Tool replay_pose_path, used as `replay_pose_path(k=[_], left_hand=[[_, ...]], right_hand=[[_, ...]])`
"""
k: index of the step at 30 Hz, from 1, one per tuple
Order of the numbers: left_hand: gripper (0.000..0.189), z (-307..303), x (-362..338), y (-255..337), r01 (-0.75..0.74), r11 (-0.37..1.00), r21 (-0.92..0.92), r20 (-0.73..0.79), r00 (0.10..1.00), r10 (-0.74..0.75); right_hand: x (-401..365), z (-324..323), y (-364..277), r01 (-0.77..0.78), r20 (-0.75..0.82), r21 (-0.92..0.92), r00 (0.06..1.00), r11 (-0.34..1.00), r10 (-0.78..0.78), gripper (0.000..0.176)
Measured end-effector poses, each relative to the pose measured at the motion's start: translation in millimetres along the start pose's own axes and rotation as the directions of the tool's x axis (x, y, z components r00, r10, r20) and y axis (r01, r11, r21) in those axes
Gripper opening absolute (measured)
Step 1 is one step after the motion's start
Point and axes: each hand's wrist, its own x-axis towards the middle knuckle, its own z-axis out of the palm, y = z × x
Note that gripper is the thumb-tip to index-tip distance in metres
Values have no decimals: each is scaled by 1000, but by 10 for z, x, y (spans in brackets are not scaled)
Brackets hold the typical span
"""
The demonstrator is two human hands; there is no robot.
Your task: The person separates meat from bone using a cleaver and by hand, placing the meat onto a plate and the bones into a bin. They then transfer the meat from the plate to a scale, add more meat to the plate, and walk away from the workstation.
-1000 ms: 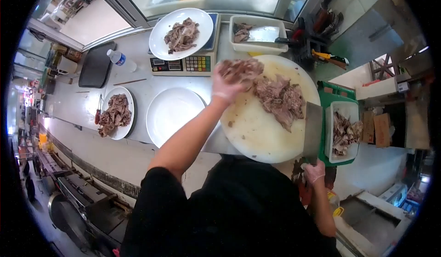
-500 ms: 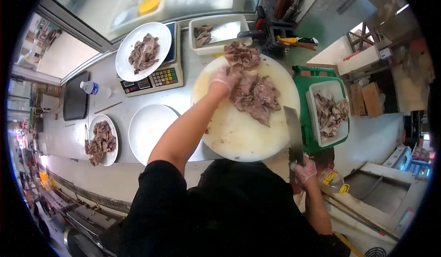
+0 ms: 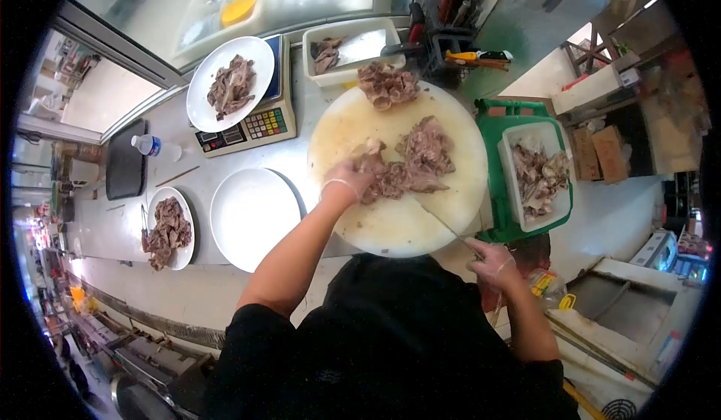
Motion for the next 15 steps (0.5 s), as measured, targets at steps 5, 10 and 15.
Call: replay_pose_path(k=[5, 10, 15], left_hand=[[56, -110, -212, -164, 155, 985, 76, 48, 986, -159], [61, -106, -102, -225, -369, 828, 423, -397, 745, 535], [43, -424, 18, 174, -609, 523, 596, 220, 750, 623]], right_hand=[[7, -23, -92, -27, 69, -77, 997, 997, 32, 59], [65, -11, -87, 20, 80, -97, 997, 995, -12, 60], [133, -19, -252, 96, 140, -59, 986, 994, -87, 55]])
